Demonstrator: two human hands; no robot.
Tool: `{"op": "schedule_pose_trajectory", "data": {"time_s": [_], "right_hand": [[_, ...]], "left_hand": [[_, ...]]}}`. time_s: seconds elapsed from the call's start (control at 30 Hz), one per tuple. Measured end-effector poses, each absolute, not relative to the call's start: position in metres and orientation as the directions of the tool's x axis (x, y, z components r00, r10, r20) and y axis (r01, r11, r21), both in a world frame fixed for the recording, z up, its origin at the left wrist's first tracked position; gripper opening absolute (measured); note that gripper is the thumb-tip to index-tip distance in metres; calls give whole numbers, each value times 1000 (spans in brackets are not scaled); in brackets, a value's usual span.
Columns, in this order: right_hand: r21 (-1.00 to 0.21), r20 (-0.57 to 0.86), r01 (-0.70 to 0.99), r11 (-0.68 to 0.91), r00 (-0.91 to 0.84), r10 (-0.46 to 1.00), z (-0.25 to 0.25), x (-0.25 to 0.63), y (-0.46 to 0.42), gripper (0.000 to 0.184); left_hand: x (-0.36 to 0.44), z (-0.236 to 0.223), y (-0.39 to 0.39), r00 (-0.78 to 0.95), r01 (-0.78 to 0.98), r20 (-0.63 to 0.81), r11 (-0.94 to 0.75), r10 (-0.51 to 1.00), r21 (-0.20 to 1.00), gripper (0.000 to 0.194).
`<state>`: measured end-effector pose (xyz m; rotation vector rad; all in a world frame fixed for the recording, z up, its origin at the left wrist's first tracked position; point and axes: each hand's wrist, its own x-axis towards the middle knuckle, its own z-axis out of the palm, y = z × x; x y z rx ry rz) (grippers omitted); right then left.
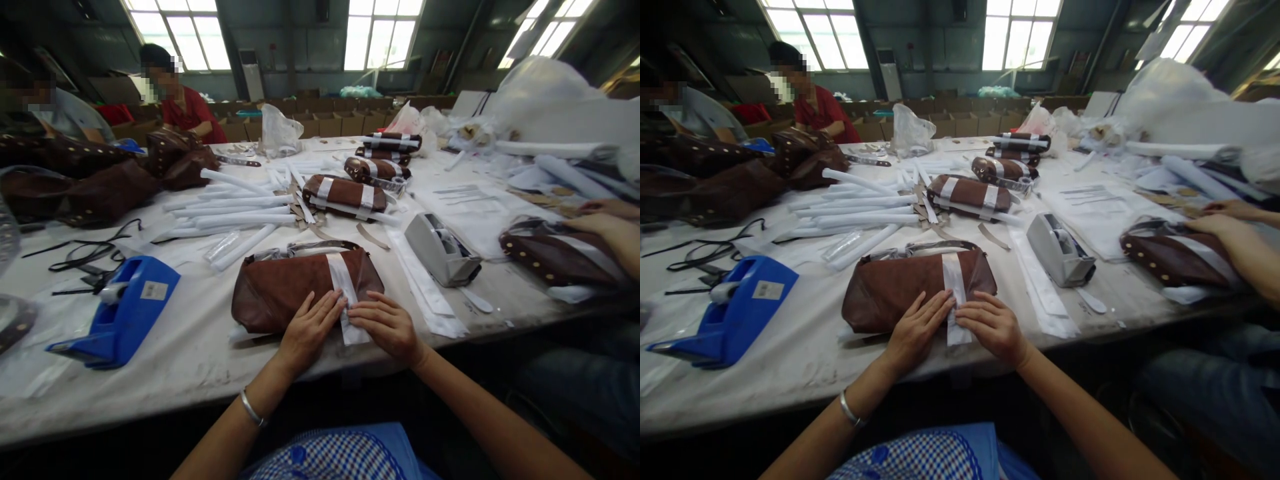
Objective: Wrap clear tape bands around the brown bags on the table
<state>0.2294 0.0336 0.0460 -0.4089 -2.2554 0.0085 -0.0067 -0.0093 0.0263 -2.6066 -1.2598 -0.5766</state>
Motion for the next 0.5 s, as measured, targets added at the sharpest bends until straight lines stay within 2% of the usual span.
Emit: {"op": "schedule_pose_trajectory", "data": {"time_s": [0.23,0.5], "right_hand": [[-146,718,282,948,-629,298,46,237,10,30],[-89,658,258,962,-710,251,25,246,12,32]], "left_hand": [[-5,26,-10,528,802,451,-597,719,14,70],[-3,24,-9,556,791,441,-612,705,-19,59]]}}
